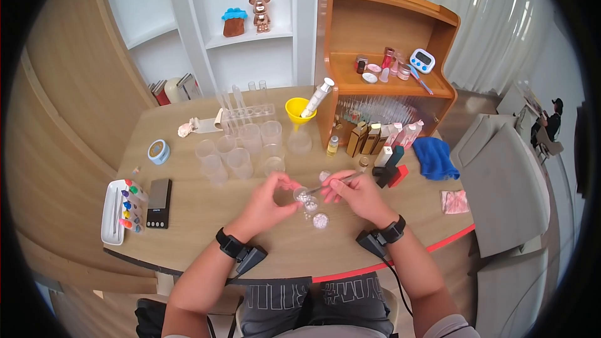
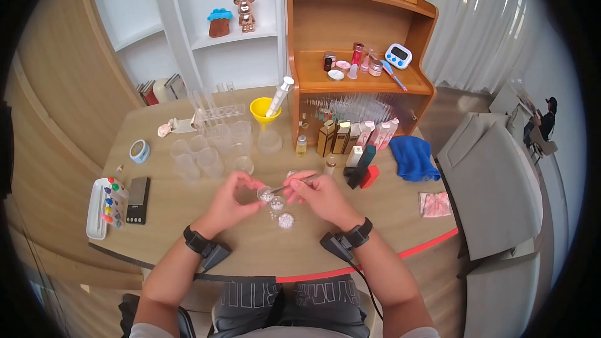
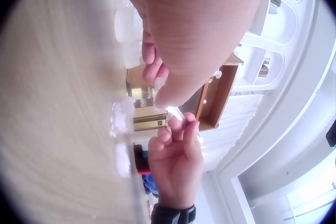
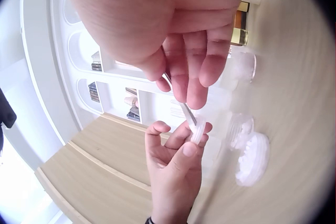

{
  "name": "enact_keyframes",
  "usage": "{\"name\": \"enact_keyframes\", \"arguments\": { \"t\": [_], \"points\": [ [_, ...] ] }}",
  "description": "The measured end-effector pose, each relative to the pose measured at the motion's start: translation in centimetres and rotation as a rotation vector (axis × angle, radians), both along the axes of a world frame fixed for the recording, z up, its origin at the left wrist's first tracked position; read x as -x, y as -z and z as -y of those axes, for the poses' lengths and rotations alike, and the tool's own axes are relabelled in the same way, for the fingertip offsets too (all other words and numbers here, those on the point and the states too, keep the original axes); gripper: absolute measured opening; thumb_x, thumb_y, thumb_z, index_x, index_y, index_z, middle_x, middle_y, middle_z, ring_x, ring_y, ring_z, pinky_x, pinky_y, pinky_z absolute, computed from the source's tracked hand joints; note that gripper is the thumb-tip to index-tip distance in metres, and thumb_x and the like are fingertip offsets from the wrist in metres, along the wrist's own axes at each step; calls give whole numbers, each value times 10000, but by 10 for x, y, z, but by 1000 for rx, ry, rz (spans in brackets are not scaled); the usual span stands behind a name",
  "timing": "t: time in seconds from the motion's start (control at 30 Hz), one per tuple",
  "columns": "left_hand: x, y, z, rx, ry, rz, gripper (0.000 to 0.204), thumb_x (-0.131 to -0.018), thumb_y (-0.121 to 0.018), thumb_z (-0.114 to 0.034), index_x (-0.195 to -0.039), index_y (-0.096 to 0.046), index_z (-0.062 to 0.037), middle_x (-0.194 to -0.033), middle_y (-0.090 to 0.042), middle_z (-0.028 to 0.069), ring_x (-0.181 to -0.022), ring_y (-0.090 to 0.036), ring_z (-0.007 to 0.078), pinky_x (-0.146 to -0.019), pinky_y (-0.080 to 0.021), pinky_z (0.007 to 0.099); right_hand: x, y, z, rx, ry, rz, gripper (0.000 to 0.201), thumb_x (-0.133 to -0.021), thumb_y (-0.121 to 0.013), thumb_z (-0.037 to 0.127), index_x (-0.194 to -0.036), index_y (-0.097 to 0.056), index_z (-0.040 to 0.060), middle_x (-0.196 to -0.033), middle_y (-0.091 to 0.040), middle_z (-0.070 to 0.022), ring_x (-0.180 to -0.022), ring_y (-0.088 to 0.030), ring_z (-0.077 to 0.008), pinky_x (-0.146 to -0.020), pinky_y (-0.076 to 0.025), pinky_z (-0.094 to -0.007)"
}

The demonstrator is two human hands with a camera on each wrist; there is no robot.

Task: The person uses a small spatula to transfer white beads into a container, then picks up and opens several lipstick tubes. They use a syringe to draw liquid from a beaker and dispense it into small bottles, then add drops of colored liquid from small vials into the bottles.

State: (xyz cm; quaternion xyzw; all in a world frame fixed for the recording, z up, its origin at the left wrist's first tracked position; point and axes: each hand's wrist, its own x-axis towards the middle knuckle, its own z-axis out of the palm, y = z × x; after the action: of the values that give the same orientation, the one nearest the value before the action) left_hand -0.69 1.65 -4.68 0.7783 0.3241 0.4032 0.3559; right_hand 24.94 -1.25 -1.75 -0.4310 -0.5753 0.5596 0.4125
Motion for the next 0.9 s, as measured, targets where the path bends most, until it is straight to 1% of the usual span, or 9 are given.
{"name": "enact_keyframes", "arguments": {
  "t": [0.1, 0.27, 0.4, 0.47, 0.57, 0.7, 0.77, 0.87, 0.9],
  "points": [
    [0, -3, -1, 14, -10, 8, 506, -785, -840, -91, -1123, -464, -61, -1088, -725, 85, -1017, -652, 206, -908, -530, 345, -2, 6, -4, 30, -30, -56, 298, -1069, -514, 229, -1137, -659, -21, -1020, -738, -109, -856, -704, -142, -786, -553, -276],
    [-3, -7, 2, 71, -5, 1, 516, -782, -845, -95, -1121, -456, -67, -1083, -725, 89, -1003, -653, 193, -874, -544, 339, 2, 11, -7, 279, 24, -192, 291, -1058, -534, 237, -1127, -640, -25, -982, -734, -137, -863, -725, -177, -769, -580, -284],
    [-4, -10, 3, 133, 4, -55, 559, -793, -827, -18, -1162, -413, -85, -1087, -692, 82, -1056, -631, 181, -970, -491, 360, 4, 16, -9, 419, 56, -287, 300, -1046, -557, 251, -1124, -633, -29, -972, -728, -152, -863, -731, -202, -766, -587, -288],
    [-4, -2, 2, 146, -3, -55, 564, -795, -823, -12, -1173, -411, -85, -1091, -689, 84, -1055, -632, 182, -969, -491, 356, 3, 16, -9, 415, 56, -302, 307, -1047, -556, 256, -1129, -628, -31, -974, -726, -156, -865, -732, -209, -764, -587, -291],
    [-5, 1, 0, 158, 2, 23, 528, -785, -839, -69, -1148, -455, -64, -1101, -707, 83, -1033, -641, 188, -864, -552, 335, -1, 12, -8, 397, 87, -319, 313, -1049, -552, 260, -1132, -624, -33, -964, -722, -156, -857, -731, -216, -761, -586, -292],
    [-1, 3, -5, 112, 10, 65, 493, -789, -819, -42, -1134, -468, -67, -1082, -675, 66, -1042, -639, 183, -825, -559, 320, -11, 5, -10, 343, 132, -311, 316, -1053, -545, 267, -1124, -624, -30, -942, -717, -133, -825, -723, -202, -771, -586, -295],
    [0, 6, -7, 119, 13, 90, 473, -791, -808, -29, -1124, -475, -68, -1059, -657, 54, -1035, -641, 176, -798, -563, 310, -10, 1, -9, 307, 141, -205, 283, -1053, -548, 261, -1091, -636, -5, -927, -718, -116, -802, -720, -182, -713, -564, -275],
    [1, -4, -3, 299, 13, 80, 464, -793, -776, 58, -1107, -461, -73, -1095, -580, 39, -1113, -627, 177, -942, -507, 330, -11, 2, -7, 197, 52, -21, 257, -1055, -548, 263, -1065, -640, 23, -911, -710, -81, -783, -710, -150, -659, -528, -255],
    [2, -4, -4, 291, 18, 76, 454, -793, -771, 64, -1096, -462, -73, -1088, -576, 37, -1116, -628, 177, -942, -506, 329, -11, 3, -7, 149, 5, 45, 252, -1056, -548, 265, -1061, -639, 31, -906, -706, -67, -779, -706, -139, -646, -516, -249]
  ]
}}
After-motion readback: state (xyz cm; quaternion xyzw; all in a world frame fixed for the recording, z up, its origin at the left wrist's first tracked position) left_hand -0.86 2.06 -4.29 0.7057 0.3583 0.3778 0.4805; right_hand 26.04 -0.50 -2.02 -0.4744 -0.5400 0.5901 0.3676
